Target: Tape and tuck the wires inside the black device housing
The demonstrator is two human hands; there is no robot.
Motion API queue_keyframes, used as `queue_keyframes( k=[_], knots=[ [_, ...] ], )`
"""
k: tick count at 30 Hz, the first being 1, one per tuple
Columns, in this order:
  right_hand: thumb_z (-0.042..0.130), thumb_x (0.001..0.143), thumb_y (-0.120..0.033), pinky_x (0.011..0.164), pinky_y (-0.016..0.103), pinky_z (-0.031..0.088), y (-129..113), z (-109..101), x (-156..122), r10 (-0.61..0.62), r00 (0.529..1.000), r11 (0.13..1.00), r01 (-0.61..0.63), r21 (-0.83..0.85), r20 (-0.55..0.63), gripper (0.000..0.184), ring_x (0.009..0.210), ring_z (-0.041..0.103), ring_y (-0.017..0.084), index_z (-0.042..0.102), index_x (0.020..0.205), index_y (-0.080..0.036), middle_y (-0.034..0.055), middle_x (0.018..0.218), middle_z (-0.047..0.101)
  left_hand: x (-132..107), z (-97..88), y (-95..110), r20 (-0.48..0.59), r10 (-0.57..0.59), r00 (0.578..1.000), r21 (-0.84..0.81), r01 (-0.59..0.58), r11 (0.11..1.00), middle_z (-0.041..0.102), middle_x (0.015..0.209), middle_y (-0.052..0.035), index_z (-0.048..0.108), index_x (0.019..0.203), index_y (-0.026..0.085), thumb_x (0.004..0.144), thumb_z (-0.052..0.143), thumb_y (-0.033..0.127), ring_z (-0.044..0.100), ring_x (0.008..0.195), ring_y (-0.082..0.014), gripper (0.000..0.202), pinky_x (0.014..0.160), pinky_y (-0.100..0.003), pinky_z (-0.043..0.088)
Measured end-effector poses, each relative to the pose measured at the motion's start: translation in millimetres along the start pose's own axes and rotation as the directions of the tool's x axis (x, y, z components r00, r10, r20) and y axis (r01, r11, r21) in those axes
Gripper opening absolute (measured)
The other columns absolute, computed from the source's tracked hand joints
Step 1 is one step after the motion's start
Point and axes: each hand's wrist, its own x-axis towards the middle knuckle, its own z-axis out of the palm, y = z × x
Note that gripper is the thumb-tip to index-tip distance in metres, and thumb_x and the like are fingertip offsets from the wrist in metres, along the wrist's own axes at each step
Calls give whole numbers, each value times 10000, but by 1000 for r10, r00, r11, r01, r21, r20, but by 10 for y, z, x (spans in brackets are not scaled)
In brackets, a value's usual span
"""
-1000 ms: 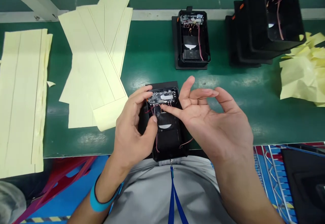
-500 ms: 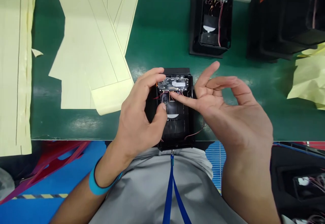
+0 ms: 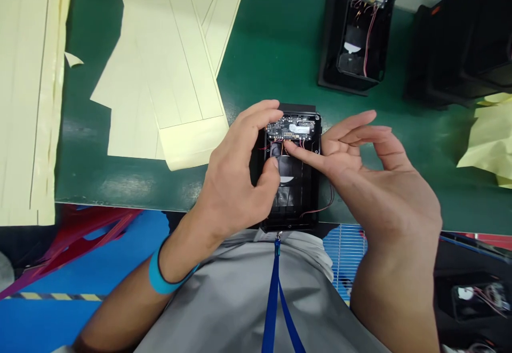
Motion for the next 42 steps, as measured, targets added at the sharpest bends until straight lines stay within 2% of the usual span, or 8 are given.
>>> queue_keyframes(
  k=[7,14,18,21,24,28,34,42],
  knots=[
    [579,900,-47,1319,534,-312,-24,-11,1,92,996,986,-94,138,21,411,1123,725,148,698,1096,-388,-109,913,753,-3,-9,-2,10,-3,1000,45,2,999,506,1674,-35,557,1492,253,988,521,134,453,1641,-244,518,1417,-492,428],
    [574,917,-25,1328,532,-299,15,-9,-12,22,1000,988,-21,155,-10,427,1075,745,140,727,1105,-377,-105,974,784,2,-7,-4,14,7,1000,-8,-7,1000,498,1674,-49,546,1480,222,967,516,84,452,1639,-214,532,1432,-445,408],
    [648,868,-26,1288,422,-349,48,13,-57,75,997,882,-71,466,9,347,1288,725,198,721,966,-350,-70,1031,812,3,-11,-4,15,-12,1000,-8,13,1000,501,1674,-28,585,1475,236,987,525,128,449,1644,-234,504,1429,-449,408],
    [663,865,-42,1362,377,-211,81,32,-92,79,995,821,-102,561,64,286,1447,638,174,694,907,-324,-51,1093,812,2,-16,-2,21,-19,1000,-2,19,1000,505,1675,-24,597,1474,240,992,537,136,451,1642,-242,496,1428,-450,407],
    [640,902,-59,1408,427,-85,79,41,-102,85,994,885,-110,452,76,281,1453,626,138,708,972,-323,-52,1073,799,4,-9,-26,23,2,1000,-17,-2,1000,507,1669,-48,579,1473,223,991,528,121,454,1638,-234,495,1430,-452,403],
    [621,947,-119,1339,594,-241,-52,29,-58,99,994,984,-103,146,35,256,1274,741,209,704,1048,-340,-66,853,719,12,13,-110,-9,80,997,-68,-81,994,531,1640,-84,579,1447,214,999,558,175,479,1619,-265,450,1412,-480,425],
    [528,999,-248,1267,888,-92,-270,5,18,159,985,973,-144,-181,69,105,1160,773,308,602,1044,-308,-32,803,632,19,12,-159,-9,130,992,-56,-130,990,544,1625,-97,577,1442,223,1010,569,213,495,1606,-296,433,1388,-500,457],
    [663,985,-273,1366,688,-150,-197,29,48,154,988,987,-154,-47,10,136,1120,776,244,738,1075,-341,-55,751,654,18,11,-138,-29,127,991,-75,-129,989,561,1607,-95,613,1425,215,998,572,201,516,1589,-294,430,1364,-492,484]
  ],
)
